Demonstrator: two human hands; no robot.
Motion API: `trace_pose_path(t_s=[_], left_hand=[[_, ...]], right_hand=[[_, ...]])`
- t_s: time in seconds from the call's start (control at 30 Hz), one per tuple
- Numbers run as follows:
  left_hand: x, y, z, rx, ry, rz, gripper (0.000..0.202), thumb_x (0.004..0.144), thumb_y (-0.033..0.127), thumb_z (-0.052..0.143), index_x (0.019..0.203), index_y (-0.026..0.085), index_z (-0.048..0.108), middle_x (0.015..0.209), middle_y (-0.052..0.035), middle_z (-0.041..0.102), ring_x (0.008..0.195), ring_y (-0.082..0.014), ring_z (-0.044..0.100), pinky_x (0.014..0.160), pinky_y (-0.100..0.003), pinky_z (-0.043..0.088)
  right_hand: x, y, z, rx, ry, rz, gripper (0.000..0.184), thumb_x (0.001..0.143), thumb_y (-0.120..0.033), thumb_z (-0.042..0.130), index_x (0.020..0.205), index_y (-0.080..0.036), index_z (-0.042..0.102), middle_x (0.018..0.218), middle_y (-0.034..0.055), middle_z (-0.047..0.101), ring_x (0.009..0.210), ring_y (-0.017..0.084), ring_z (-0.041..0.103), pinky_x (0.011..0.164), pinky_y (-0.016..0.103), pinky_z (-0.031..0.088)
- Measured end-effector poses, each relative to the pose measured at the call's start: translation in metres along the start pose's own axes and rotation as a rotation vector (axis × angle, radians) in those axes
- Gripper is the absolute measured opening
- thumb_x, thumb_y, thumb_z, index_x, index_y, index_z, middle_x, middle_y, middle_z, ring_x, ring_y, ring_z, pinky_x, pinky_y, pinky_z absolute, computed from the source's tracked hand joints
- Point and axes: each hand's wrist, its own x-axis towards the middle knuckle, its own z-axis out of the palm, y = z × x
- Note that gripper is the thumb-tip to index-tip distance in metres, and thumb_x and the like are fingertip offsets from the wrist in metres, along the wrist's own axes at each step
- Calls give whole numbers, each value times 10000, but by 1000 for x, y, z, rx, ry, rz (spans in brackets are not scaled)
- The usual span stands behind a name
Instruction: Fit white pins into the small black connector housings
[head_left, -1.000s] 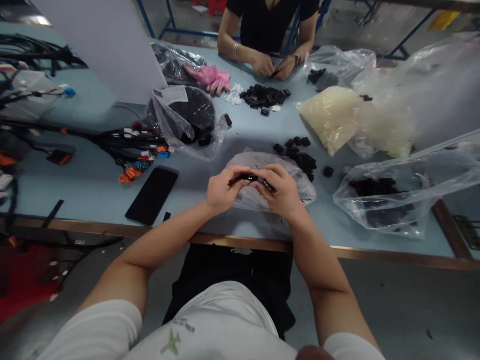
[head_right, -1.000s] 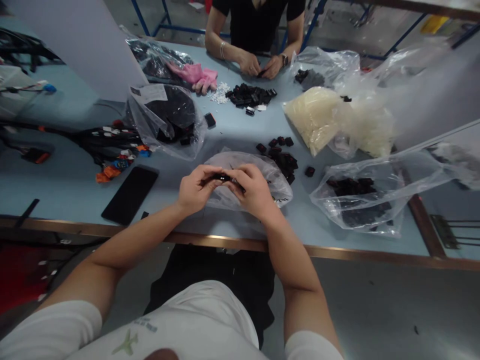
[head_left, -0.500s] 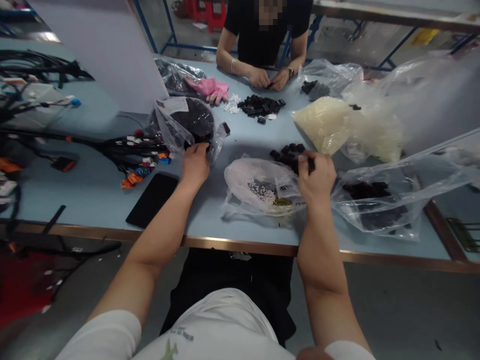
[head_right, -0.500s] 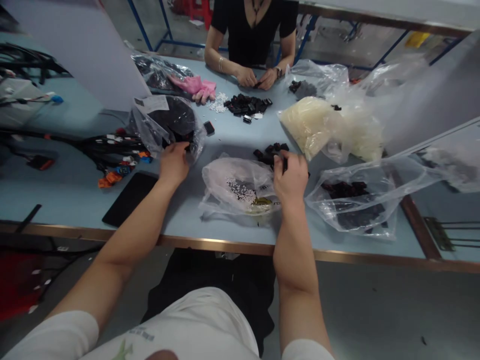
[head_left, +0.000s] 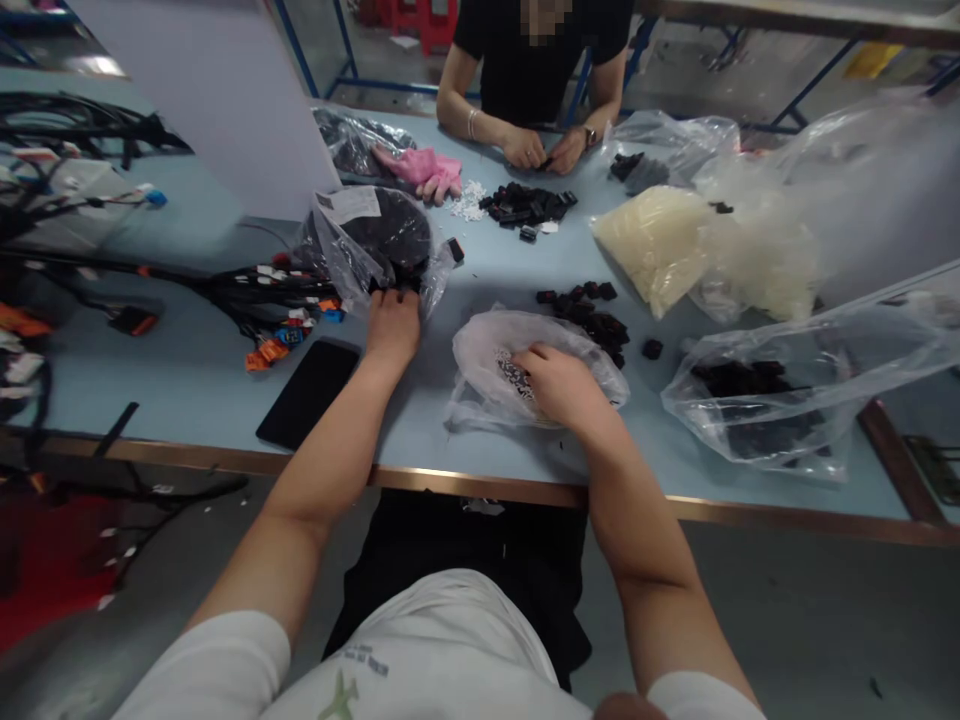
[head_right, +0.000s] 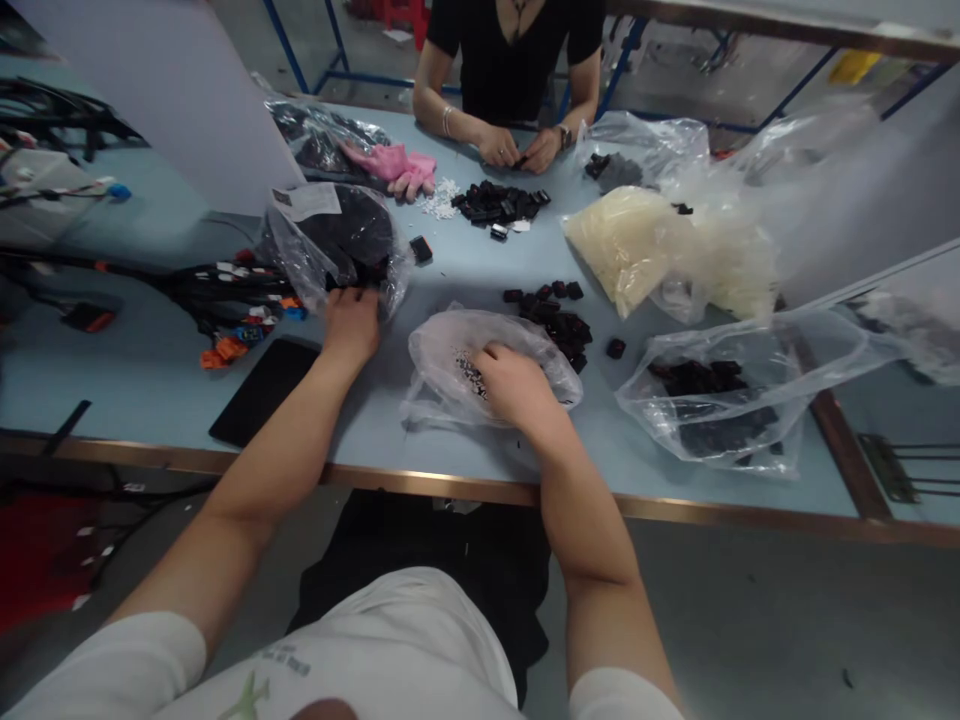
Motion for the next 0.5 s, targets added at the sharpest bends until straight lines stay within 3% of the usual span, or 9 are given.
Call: trace_pose_path(t_s=[0.1,0.2,0.27,0.33,0.43,0.5], left_hand=[[-9,5,-11,-151,131,81,392,967,88,499,1239,150,774,1229,-223,742,1260,-408,643,1149,-575,483],[-26,20,-14,-544,256,204,287,1035,255,578,1242,213,771,1245,-144,765,1220,-328,699,1113,-504,561],[-39,33,-11,-932,193,221,318,1062,459,617,1260,248,747,1193,-88,778,1084,-254,769,977,-426,649],[-51,46,-4,-1266,61,174,441,999,618,692,1241,252,736,1140,-66,780,969,-225,807,838,-384,693],[-62,56,5,-1492,-130,102,502,914,640,803,1186,222,745,1100,-78,797,971,-232,827,868,-395,711],[-65,58,8,-1546,-191,94,504,879,604,858,1185,220,743,1102,-81,808,1007,-242,831,927,-411,708]], right_hand=[[1,-3,-2,-88,-126,45,286,1031,-185,551,1196,-192,785,1225,165,752,999,292,741,718,354,499],[2,-8,-7,-120,-179,16,326,1033,-169,534,1264,-209,761,1249,149,754,968,276,743,670,344,455],[3,-13,-8,-132,-206,-10,356,1034,-120,482,1227,-212,767,1197,135,771,938,256,739,666,339,433],[4,-15,-8,-117,-225,-25,327,1029,-113,485,1128,-206,782,1136,131,783,920,252,730,668,340,420],[5,-15,-6,-61,-213,-25,253,1011,-138,539,1044,-206,781,1102,126,787,887,252,716,664,343,403],[5,-13,-5,-28,-189,-24,240,1007,-141,548,1038,-206,777,1089,123,788,873,248,709,664,341,395]])
